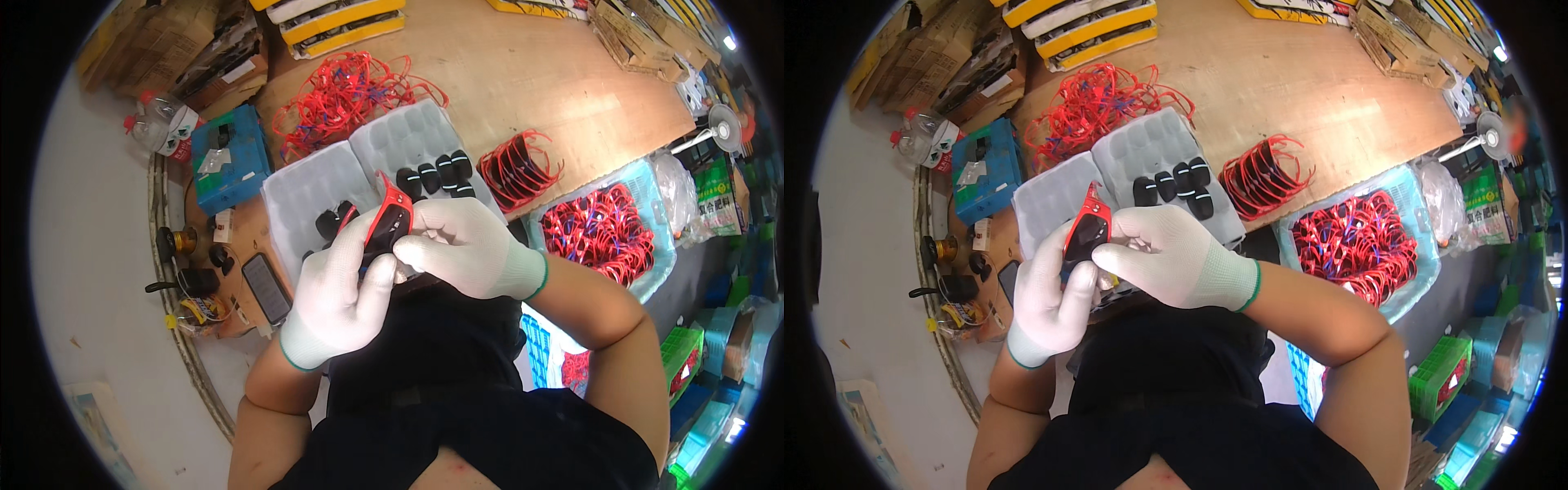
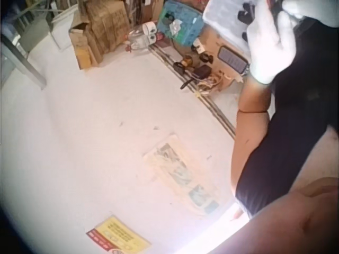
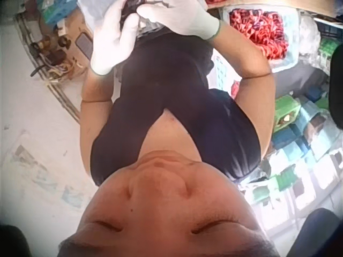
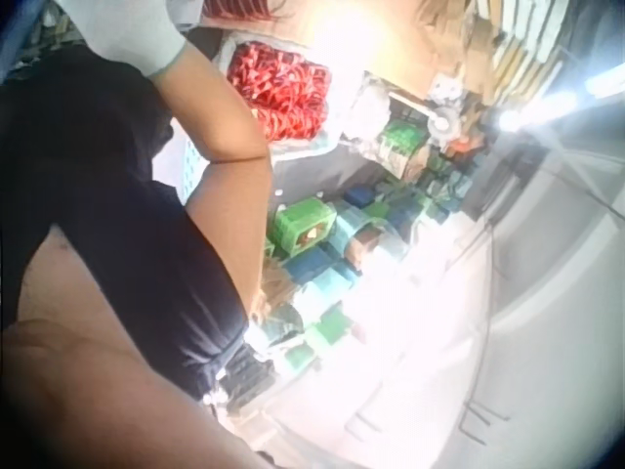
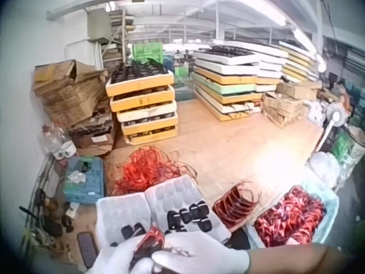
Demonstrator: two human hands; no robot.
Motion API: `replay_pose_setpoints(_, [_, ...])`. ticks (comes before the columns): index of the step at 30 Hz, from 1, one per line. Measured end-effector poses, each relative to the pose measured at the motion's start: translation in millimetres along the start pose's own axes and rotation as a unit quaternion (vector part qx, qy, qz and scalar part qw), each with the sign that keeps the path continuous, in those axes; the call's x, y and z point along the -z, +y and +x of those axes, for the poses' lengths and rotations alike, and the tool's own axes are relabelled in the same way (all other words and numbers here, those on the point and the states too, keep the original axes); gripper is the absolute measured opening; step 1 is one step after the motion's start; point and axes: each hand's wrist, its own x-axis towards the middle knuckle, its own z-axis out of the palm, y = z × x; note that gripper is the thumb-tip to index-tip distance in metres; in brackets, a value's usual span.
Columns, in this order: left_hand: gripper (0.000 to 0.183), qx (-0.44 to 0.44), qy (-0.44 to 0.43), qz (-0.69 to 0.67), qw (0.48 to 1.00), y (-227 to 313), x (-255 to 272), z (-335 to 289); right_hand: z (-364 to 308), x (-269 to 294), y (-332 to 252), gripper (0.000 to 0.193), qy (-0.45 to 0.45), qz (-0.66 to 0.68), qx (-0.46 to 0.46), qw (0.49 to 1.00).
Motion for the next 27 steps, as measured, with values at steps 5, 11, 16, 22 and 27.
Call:
replay_pose_setpoints(5, [0.038,-0.049,0.064,0.131,0.988,-17,-17,-13,-3,-8,25,0.016,0.025,0.056,-0.028,0.998])
replay_pose_setpoints(11, [0.041,-0.17,0.113,0.194,0.96,-13,-6,-9,13,-8,20,0.016,-0.04,0.066,-0.005,0.997])
replay_pose_setpoints(16, [0.045,-0.093,0.092,0.181,0.975,-22,4,-20,26,5,3,0.029,-0.04,-0.163,0.015,0.986])
replay_pose_setpoints(22, [0.037,-0.104,-0.074,0.195,0.973,-21,7,-29,9,7,32,0.045,-0.036,-0.319,0.303,0.898])
replay_pose_setpoints(27, [0.015,-0.029,-0.057,-0.112,0.992,-52,36,-21,-16,-12,48,0.015,-0.05,-0.194,0.298,0.933])
